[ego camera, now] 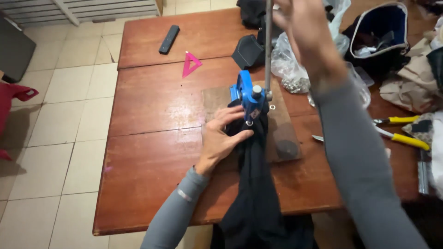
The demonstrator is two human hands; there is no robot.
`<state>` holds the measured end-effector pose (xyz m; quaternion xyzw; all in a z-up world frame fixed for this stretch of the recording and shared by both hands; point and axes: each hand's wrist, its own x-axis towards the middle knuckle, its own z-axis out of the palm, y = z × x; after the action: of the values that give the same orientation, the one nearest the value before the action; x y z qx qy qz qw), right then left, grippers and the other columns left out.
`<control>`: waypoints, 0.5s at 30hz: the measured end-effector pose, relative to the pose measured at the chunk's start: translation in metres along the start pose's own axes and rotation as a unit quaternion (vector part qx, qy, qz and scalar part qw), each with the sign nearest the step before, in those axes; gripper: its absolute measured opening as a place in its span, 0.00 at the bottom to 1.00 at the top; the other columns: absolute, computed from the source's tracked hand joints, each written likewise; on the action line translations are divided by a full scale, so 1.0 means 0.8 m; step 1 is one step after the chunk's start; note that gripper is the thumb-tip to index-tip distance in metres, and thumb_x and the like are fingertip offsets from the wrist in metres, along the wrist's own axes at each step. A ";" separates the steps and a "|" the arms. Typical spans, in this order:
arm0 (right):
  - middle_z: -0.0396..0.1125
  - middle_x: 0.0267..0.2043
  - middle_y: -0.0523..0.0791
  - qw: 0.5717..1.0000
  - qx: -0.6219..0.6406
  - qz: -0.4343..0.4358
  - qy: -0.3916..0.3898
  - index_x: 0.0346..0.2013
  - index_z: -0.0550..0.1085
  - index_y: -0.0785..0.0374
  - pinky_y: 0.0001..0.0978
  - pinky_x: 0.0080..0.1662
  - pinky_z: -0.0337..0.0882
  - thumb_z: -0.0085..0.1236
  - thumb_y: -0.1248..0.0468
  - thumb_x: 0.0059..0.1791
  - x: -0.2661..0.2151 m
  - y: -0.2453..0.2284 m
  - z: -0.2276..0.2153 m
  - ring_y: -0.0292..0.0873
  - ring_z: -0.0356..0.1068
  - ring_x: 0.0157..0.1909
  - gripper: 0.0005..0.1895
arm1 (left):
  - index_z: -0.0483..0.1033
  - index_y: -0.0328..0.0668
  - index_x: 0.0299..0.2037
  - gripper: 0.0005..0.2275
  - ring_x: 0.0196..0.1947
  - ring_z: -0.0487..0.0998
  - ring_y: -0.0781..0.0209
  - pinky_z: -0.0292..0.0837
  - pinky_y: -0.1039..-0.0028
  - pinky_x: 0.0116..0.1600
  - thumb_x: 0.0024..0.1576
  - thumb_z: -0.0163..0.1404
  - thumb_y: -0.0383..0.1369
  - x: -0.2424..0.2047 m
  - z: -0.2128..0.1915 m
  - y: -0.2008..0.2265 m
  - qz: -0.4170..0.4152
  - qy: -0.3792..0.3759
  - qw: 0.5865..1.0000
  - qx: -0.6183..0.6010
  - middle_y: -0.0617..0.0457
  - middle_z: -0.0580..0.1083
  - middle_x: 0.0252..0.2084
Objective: Installing metal grommets into black fabric using a manual press machine and trimming edges with scissors.
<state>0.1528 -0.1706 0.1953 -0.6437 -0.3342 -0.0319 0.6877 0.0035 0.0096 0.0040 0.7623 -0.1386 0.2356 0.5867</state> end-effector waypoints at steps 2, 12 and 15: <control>0.67 0.55 0.42 0.998 0.011 0.067 0.005 0.60 0.70 0.62 0.28 0.57 0.69 0.44 0.50 0.63 -0.044 0.066 -0.029 0.35 0.66 0.52 0.20 | 0.78 0.40 0.58 0.26 0.68 0.72 0.49 0.66 0.63 0.73 0.47 0.70 0.31 0.002 -0.019 0.005 0.050 0.027 0.998 0.001 0.44 0.73 0.66; 0.68 0.58 0.42 0.957 -0.051 0.193 -0.209 0.64 0.66 0.63 0.30 0.59 0.67 0.70 0.65 0.42 -0.163 0.103 -0.004 0.36 0.66 0.58 0.37 | 0.52 0.31 0.74 0.53 0.61 0.75 0.51 0.69 0.66 0.65 0.39 0.72 0.40 0.054 -0.023 -0.009 -0.171 -0.170 0.969 -0.054 0.38 0.73 0.60; 0.75 0.49 0.45 0.929 -0.059 0.291 -0.223 0.52 0.77 0.67 0.31 0.54 0.70 0.71 0.65 0.43 -0.157 0.130 -0.012 0.36 0.70 0.50 0.23 | 0.65 0.29 0.64 0.42 0.55 0.78 0.57 0.72 0.70 0.59 0.39 0.71 0.37 0.061 -0.028 -0.003 -0.229 -0.210 0.950 -0.037 0.43 0.77 0.53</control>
<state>0.1086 -0.2101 0.0430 -0.7425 -0.2745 0.2938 0.5358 0.0416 0.0347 0.0321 0.7833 -0.0897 -0.0760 0.6104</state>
